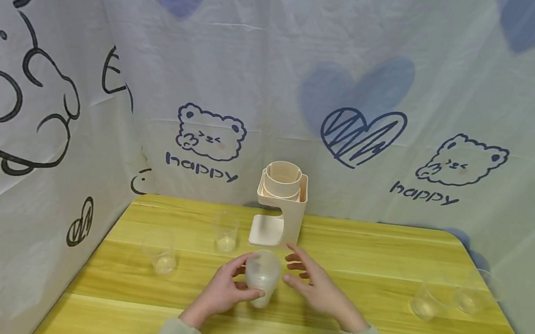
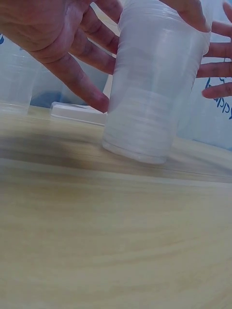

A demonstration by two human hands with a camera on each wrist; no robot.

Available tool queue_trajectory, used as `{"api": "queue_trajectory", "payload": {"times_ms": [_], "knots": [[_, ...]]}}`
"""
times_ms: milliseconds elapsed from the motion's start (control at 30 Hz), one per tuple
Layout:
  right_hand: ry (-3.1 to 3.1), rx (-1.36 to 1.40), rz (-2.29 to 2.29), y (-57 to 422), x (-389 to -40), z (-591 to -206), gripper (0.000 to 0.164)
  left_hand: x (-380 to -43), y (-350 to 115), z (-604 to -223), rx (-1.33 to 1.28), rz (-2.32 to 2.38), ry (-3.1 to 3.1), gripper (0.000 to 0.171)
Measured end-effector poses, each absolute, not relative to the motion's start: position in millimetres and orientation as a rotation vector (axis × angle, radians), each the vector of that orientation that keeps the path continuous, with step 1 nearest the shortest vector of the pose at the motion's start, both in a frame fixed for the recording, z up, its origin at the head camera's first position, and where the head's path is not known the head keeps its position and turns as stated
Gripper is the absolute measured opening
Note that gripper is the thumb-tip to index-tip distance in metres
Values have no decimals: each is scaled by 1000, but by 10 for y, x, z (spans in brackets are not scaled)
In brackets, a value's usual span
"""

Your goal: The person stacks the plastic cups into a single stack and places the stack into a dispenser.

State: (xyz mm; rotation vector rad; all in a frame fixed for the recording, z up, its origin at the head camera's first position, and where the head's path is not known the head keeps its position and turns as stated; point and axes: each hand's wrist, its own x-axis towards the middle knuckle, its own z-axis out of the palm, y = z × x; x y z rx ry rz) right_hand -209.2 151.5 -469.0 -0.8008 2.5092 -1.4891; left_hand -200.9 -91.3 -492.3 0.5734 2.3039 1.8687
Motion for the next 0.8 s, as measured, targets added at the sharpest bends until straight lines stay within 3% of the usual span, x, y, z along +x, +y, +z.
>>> {"api": "queue_trajectory", "payload": {"times_ms": [300, 800], "knots": [[2672, -722, -1539, 1811, -1968, -4633, 61, -1940, -907, -4801, 575, 1882, 2296, 71], [3061, -325, -1424, 2606, -1856, -4569, 75, -1933, -900, -4800, 565, 1888, 2287, 70]]}}
